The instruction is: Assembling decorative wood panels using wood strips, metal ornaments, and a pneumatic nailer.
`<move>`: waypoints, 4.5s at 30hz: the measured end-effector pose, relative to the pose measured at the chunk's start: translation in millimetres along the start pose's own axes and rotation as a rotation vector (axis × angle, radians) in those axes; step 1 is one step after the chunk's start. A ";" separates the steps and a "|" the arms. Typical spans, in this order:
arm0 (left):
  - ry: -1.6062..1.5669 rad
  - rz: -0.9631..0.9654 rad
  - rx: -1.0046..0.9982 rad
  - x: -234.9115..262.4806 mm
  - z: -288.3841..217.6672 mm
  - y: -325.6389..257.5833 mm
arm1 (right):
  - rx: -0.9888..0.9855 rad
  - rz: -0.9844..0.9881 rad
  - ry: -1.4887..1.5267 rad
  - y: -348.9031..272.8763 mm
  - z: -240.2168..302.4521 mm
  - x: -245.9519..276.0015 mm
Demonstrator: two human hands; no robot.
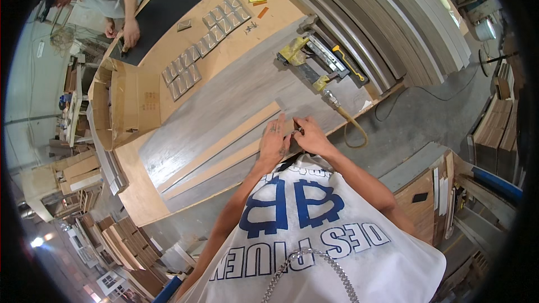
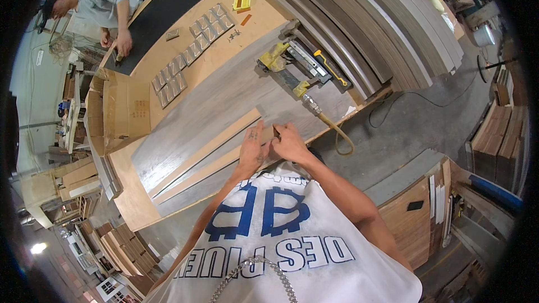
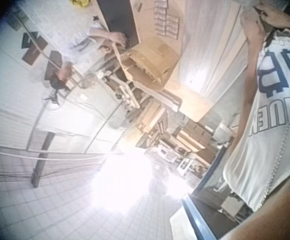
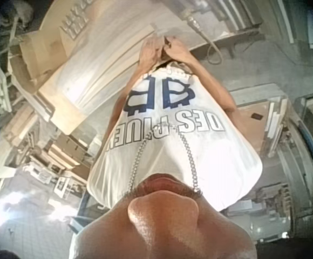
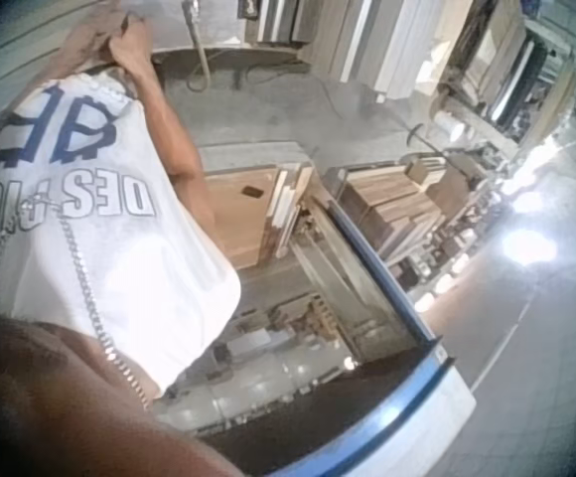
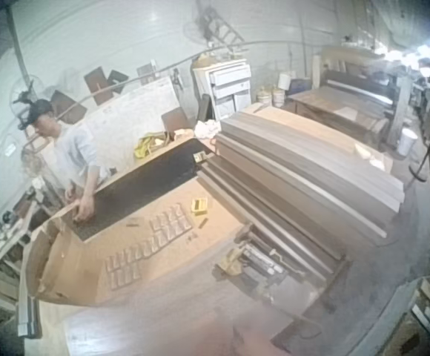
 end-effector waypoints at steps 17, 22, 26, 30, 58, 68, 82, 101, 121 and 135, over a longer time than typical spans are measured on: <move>-0.114 -0.060 0.011 4.6 -0.9 0.0 | -0.039 0.001 0.060 -10.7 3.9 6.2; -0.112 -0.038 0.032 4.8 2.0 -0.2 | -0.085 0.040 0.069 -24.8 9.3 13.9; -0.113 -0.048 0.048 4.5 7.1 -1.0 | -0.055 0.212 -0.013 -23.1 3.3 14.8; -0.078 -0.023 0.089 2.5 7.3 -3.5 | 0.014 -0.404 -0.357 24.7 37.9 71.1; -0.139 -0.101 0.005 6.7 0.1 -9.8 | -0.332 0.248 -0.270 -17.7 66.6 96.0; -0.196 -0.076 0.069 12.8 -2.0 -7.9 | -0.397 0.244 -0.221 -17.8 67.9 86.6; -0.213 -0.041 0.053 13.5 -1.4 -8.0 | -0.301 0.176 -0.274 -22.0 78.2 77.7; -0.177 -0.015 0.051 9.4 0.7 -7.1 | -0.184 0.112 -0.286 -2.9 87.2 74.0; -0.096 -0.064 0.115 15.1 18.9 -30.4 | -0.210 -0.091 -0.728 31.4 12.0 90.1; -0.112 -0.038 0.139 25.1 38.1 -40.7 | -0.382 -0.019 0.016 -11.6 67.0 131.8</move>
Point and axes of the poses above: each hand's wrist, its own y-axis towards the middle knuckle, its own x-axis out of the back of the hand, z = x × y, the point moved 6 cm from there along y, towards the middle knuckle, and after that the axes turned 1 degree about -x, right-handed, at the moved point
